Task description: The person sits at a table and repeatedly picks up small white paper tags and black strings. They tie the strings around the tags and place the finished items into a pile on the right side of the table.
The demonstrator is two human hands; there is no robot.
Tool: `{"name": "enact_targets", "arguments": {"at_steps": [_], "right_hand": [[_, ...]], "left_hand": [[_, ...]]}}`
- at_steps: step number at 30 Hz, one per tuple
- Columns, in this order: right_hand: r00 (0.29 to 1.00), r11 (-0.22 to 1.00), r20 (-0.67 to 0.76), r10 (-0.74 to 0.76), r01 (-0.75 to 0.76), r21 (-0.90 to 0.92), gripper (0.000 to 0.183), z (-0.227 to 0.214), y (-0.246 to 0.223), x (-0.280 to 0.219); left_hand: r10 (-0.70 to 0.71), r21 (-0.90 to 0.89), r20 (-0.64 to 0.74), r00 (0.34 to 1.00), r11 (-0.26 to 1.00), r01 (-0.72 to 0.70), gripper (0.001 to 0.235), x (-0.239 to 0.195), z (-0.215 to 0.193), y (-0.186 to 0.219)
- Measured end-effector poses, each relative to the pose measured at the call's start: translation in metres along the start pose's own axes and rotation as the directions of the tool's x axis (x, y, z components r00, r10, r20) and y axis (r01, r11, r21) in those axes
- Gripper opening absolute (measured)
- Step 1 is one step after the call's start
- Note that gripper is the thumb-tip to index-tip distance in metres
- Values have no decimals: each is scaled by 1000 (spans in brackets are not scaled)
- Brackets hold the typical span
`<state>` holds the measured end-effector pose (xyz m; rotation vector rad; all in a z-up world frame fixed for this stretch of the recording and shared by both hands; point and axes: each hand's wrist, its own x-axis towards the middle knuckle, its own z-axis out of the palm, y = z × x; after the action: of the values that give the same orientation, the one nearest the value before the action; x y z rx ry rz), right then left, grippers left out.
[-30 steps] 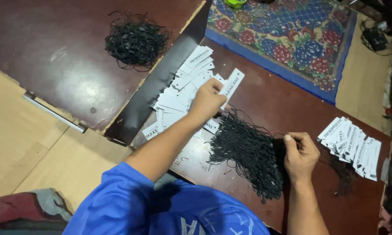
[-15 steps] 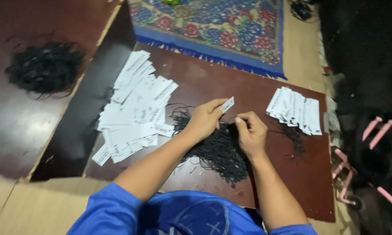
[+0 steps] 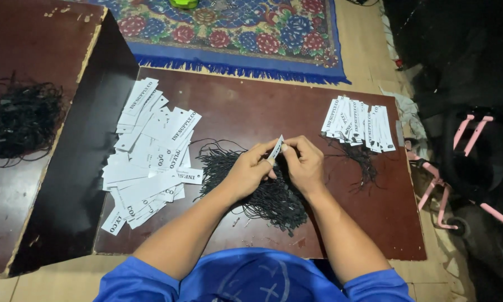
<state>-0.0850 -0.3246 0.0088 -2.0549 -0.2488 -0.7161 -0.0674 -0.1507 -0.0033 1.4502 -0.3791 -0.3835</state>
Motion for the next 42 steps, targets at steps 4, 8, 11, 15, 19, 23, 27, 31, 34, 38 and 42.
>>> {"name": "enact_targets", "arguments": {"at_steps": [4,8,11,15,19,23,27,31,34,38,42], "right_hand": [[1000,1000,22,-4,4,-13,4,0,-3,-1],[996,997,73,-47,51,-64,6,-3,-4,-1],[986,985,128,-108,124,-121,5,-3,2,-2],[972,974,170,-161,184,-131,7,-1,13,-6],[960,970,203,-194,219,-108,5,0,6,-7],[962,980,205,-182,193,-37,7,1,3,-8],[958,980,211,-194,200,-7,10,1,2,-5],[967,989,208,-149,144,39,8,3,-1,-6],[970,991,205,-133,126,46,8,4,2,-7],[965,986,202,-169,162,48,7,1,-1,-5],[963,985,205,-172,164,56,6,1,-1,-6]], "left_hand": [[13,-25,24,1000,1000,-13,60,3,-7,-15],[16,-74,27,1000,997,-14,58,-5,-6,5],[2,-73,-23,1000,997,-4,37,-3,-6,11],[7,27,-86,996,1000,-5,27,1,-5,-5],[-20,54,-124,992,998,26,15,5,-3,-17],[-96,-108,-156,983,991,79,12,7,-1,-20],[-115,-133,-159,981,987,95,11,12,-2,-27],[-115,-75,-164,980,992,104,10,13,-4,-23],[-111,-37,-157,981,994,107,10,10,-5,-14],[-93,-41,-138,986,995,88,11,7,-4,-5],[-79,28,-121,989,996,83,10,6,-8,-6]]}}
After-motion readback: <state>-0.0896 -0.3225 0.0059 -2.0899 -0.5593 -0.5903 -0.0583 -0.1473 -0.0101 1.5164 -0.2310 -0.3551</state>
